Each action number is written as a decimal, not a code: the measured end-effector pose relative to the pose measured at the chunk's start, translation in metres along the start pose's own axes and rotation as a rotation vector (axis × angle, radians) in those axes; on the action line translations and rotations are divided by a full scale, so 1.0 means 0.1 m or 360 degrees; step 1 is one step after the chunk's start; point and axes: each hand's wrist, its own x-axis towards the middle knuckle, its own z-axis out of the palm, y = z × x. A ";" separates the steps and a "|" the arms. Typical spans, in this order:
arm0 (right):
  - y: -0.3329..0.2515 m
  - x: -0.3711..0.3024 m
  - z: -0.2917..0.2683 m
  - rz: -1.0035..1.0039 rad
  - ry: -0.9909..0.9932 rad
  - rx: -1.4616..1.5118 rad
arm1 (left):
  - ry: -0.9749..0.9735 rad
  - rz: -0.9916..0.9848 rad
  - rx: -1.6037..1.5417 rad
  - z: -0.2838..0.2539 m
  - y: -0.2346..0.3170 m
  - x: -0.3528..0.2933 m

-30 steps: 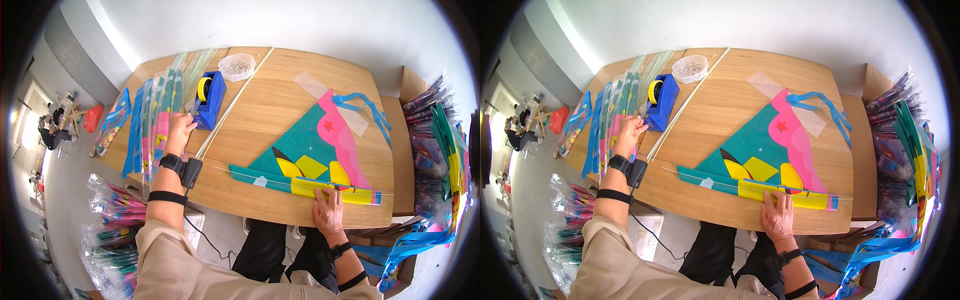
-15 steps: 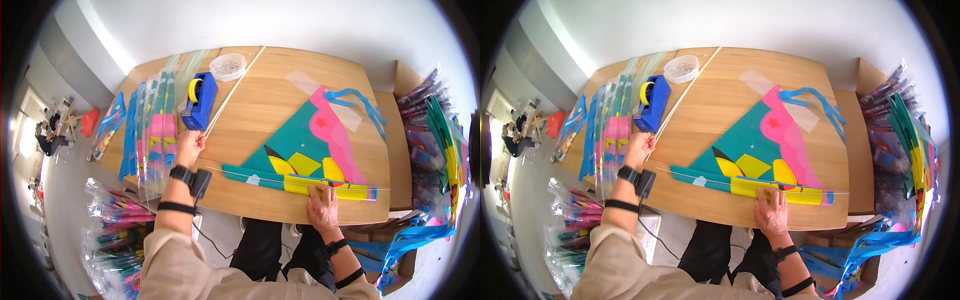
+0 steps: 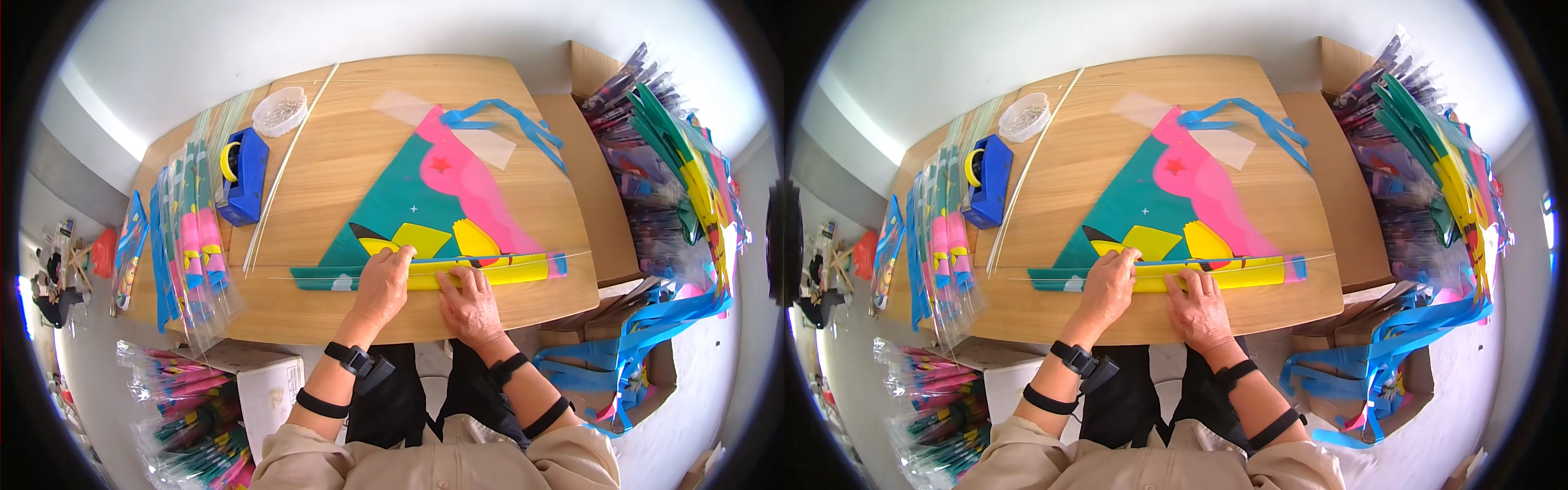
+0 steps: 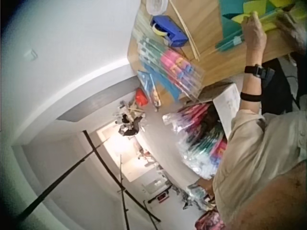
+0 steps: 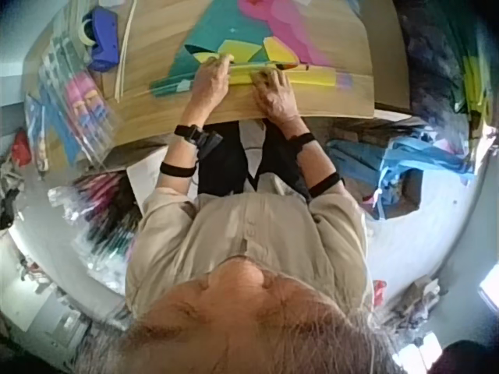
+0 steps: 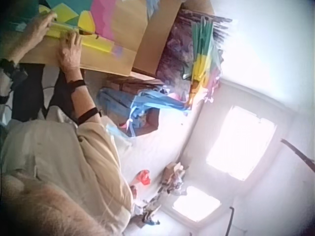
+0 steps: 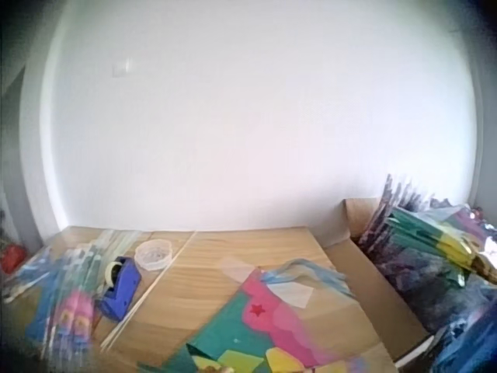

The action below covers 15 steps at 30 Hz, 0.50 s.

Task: The recorder is folding, taping, and packaging colorful plastic kites at a workshop table.

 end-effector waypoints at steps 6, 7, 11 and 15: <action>-0.01 0.00 0.01 0.0004 0.0017 0.0000 | -0.0026 0.0232 0.0108 0.07 -0.06 -0.03; -0.01 -0.01 0.01 0.0007 0.0019 -0.0004 | -0.0062 0.0245 0.0137 0.07 -0.07 -0.02; -0.03 0.00 0.02 0.0006 0.0016 -0.0013 | -0.0135 0.0270 0.0205 0.05 -0.10 -0.04; -0.04 0.01 0.01 -0.0004 0.0015 -0.0032 | -0.0061 0.0307 0.0204 0.05 -0.16 -0.07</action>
